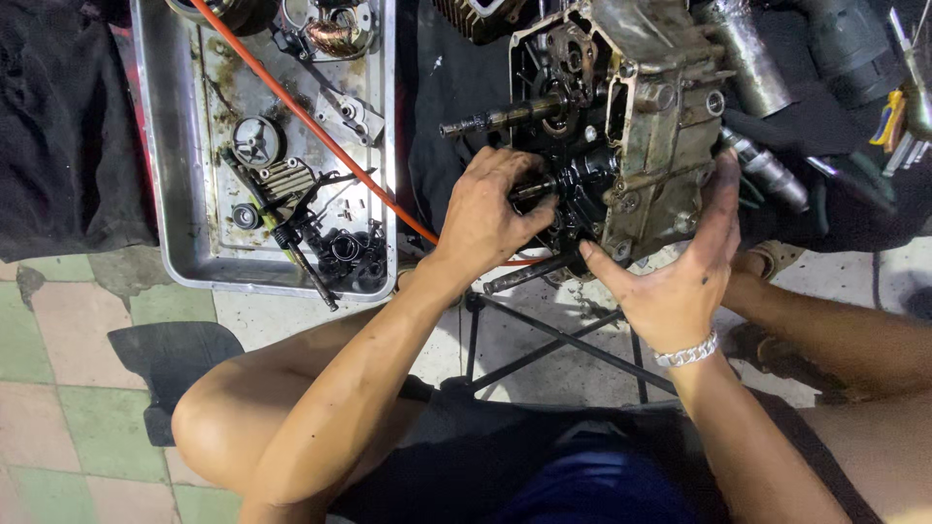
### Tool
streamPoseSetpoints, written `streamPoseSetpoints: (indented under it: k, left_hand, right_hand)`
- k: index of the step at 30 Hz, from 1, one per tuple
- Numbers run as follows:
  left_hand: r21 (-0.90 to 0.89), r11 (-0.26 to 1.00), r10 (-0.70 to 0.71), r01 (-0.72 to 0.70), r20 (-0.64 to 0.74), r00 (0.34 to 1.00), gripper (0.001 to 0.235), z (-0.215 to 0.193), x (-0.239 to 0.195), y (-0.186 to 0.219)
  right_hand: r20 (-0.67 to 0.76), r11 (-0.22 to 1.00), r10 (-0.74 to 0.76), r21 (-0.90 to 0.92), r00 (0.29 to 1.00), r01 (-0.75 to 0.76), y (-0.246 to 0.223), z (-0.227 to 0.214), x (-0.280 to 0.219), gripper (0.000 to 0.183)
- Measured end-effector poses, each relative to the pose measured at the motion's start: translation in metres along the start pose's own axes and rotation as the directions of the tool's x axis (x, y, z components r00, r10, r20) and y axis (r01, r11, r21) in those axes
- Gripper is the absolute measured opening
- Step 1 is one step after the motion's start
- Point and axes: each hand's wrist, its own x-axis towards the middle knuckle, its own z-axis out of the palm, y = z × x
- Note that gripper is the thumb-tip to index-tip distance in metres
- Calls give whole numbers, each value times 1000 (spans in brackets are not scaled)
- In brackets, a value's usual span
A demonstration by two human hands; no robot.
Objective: The person disassembles and reassembles a small engine block using a cordless impact driver and a metal hammer. They remove bolts, separate engine halves, and then reassemble the components, tapping parts into place.
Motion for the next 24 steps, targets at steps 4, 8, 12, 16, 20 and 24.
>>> streamPoseSetpoints:
  k: [4,8,12,16,20,24]
  left_hand:
    - [-20,999,-40,40,-12,999,40,4,1,2]
    - [-17,1000,2,-3,-40,999,43,6,-1,-1]
    - [-23,999,26,-27,-44,999,51,8,-1,-7]
    - [-79,986,-143,144,18,990,44,7,5,-7]
    - [-63,997,-53,52,-11,999,46,7,5,-5]
    - [-44,995,-89,89,-4,996,45,7,6,-4]
  right_hand:
    - [-5,999,-36,-39,999,36,3,0,2,135]
    - [-11,997,-62,-50,998,61,3,1,1,136]
    - [-10,994,-74,-75,997,73,1,0,2,138]
    - [7,999,-28,-44,1000,29,-3,-1,3,138]
    - [4,999,-18,-27,1000,18,-2,-2,2,139]
    - [12,999,-5,-39,1000,6,1,-3,2,139]
